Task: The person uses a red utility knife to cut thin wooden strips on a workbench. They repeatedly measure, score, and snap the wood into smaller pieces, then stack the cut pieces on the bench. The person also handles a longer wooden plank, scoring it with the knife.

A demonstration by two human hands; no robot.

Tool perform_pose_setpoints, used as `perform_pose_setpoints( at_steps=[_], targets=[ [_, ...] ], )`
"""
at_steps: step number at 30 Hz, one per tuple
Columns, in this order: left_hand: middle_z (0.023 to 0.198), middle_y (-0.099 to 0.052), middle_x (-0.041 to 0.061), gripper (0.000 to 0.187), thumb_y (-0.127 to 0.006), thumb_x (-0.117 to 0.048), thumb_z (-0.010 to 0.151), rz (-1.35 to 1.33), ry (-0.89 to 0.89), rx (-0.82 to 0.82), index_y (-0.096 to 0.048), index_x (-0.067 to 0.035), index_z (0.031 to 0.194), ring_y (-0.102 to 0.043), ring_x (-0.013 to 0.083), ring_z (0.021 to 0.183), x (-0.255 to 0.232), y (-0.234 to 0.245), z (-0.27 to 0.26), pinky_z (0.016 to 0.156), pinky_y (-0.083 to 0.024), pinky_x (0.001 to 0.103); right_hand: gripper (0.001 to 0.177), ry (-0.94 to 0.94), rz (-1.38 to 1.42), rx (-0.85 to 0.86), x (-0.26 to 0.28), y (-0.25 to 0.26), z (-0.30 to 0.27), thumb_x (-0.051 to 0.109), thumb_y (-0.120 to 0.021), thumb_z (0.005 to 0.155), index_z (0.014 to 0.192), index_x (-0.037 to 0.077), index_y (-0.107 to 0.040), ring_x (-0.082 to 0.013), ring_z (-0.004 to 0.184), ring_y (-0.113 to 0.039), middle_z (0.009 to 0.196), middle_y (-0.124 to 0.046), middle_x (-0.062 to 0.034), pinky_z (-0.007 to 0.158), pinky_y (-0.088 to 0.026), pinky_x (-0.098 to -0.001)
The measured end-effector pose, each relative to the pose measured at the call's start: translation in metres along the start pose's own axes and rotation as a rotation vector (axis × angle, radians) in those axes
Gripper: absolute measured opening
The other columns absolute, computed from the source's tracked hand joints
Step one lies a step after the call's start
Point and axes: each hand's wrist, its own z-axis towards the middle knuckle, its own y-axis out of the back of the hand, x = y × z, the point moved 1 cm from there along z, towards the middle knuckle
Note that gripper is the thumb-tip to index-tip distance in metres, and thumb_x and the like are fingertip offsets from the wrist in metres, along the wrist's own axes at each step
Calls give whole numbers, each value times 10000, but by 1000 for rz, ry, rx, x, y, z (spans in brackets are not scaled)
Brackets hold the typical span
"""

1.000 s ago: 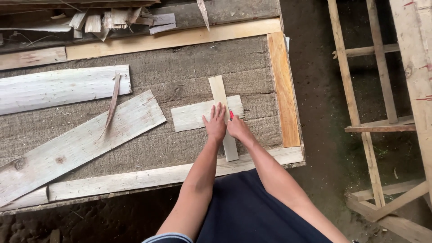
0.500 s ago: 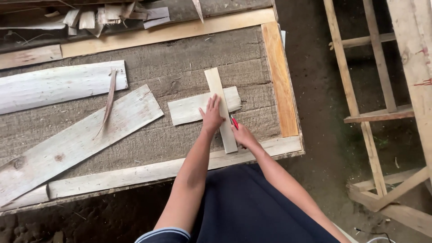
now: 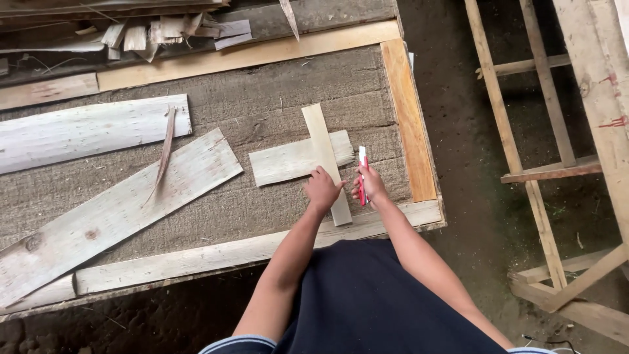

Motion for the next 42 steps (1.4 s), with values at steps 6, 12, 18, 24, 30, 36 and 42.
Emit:
perform_pose_setpoints(
  at_steps=[6,12,18,24,30,36,42],
  targets=[
    [1082,-554,104,819,-823,-631,696,-51,74,53,-446,-58,1145,-674,331,1026,-7,22,-10,813,-597,508,275,26,75,-38,-18,6,9,339,-590,976,1106,98,-569,-223,585,-698,732,-620,-80,491,-639,-350],
    [1098,-536,97,876,-792,-697,701,-59,79,84,-453,-44,1177,-682,349,1029,-7,20,-11,792,-598,562,182,45,12,-23,-20,2,2,216,-615,940,1067,89,-590,-219,610,-703,740,-645,-87,499,-636,-346],
    [1177,-473,121,661,-786,-272,766,-180,-33,115,-428,7,1247,-594,369,1139,-9,53,-14,864,-590,534,111,252,137,-1,-17,9,-9,183,-650,926,913,98,-579,-135,437,-530,581,-499,-38,378,-476,-280],
    [1197,-436,57,750,-787,-387,743,-37,-427,208,-446,-123,1357,-514,291,1194,37,76,-23,1004,-508,492,304,291,312,-48,-25,19,3,238,-659,972,741,98,-520,-99,432,-476,526,-423,18,393,-442,-242],
    [1445,-413,123,694,-803,-316,857,-27,-343,107,-487,-132,1447,-371,334,1429,71,84,-10,1180,-335,560,219,201,-281,-187,-36,18,26,304,-720,865,794,103,-668,-160,478,-630,590,-629,-59,481,-521,-320],
    [1737,-67,143,1145,-877,-406,778,37,-271,154,-203,-78,1643,-95,319,1597,63,128,20,1274,-154,607,410,223,-793,-179,-34,17,7,271,-682,876,1250,105,-670,-385,1138,-679,1134,-704,-193,959,-544,-483],
    [1682,-224,70,1218,-908,-434,702,85,-279,226,-178,-178,1643,-151,262,1581,74,90,58,1245,-174,663,462,204,-846,-241,-36,35,14,193,-688,827,1268,58,-652,-395,1180,-661,1173,-697,-213,1008,-534,-486]
  ],
)
